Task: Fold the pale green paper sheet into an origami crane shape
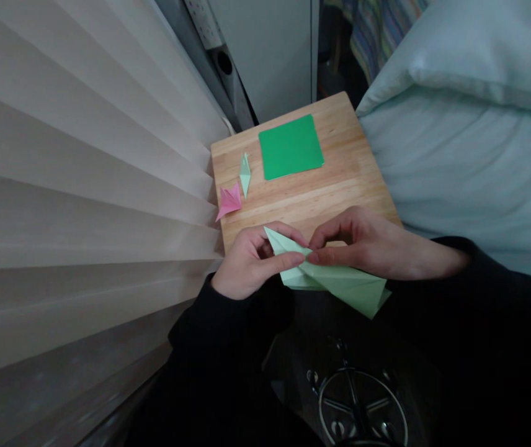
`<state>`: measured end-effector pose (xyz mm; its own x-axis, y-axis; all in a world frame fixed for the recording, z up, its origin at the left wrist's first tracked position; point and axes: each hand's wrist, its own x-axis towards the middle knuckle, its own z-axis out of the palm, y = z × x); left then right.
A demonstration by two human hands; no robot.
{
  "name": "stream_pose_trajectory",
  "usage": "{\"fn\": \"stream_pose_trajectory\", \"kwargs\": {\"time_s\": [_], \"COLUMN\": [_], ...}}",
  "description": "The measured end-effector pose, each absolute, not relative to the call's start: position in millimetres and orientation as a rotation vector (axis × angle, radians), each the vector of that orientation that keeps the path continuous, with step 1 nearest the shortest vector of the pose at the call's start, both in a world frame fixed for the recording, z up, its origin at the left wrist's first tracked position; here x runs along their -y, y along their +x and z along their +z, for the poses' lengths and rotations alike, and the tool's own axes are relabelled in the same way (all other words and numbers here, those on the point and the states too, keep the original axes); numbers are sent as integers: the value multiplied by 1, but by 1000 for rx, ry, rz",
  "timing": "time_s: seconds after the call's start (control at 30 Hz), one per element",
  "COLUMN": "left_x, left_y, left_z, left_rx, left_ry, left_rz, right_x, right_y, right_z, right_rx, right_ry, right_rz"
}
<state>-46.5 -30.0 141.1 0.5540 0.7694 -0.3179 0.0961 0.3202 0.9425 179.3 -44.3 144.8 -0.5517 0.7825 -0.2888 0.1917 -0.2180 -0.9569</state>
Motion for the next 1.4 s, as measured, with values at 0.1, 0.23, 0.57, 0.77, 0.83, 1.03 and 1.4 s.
{"fn": "stream_pose_trajectory", "kwargs": {"time_s": [0.1,0.23,0.57,0.77,0.83,1.03,1.4], "left_x": [30,28,26,26,26,26,31], "left_y": [-46,-46,-44,-43,-43,-43,-32], "left_z": [141,139,137,140,141,144,111], "left_rx": [-951,-1013,-1046,-1055,-1054,-1037,-1075], "left_ry": [1223,1271,1370,1366,1360,1341,1079], "left_rz": [525,591,664,632,622,580,755], "right_x": [44,45,47,46,46,47,47], "right_y": [180,177,175,174,174,173,168], "right_z": [145,142,137,141,141,139,128], "right_rx": [1645,1622,1618,1595,1598,1579,1466], "right_ry": [-1153,-1195,-1295,-1328,-1337,-1300,-1233], "right_rz": [1822,1713,1523,1532,1536,1578,1578]}}
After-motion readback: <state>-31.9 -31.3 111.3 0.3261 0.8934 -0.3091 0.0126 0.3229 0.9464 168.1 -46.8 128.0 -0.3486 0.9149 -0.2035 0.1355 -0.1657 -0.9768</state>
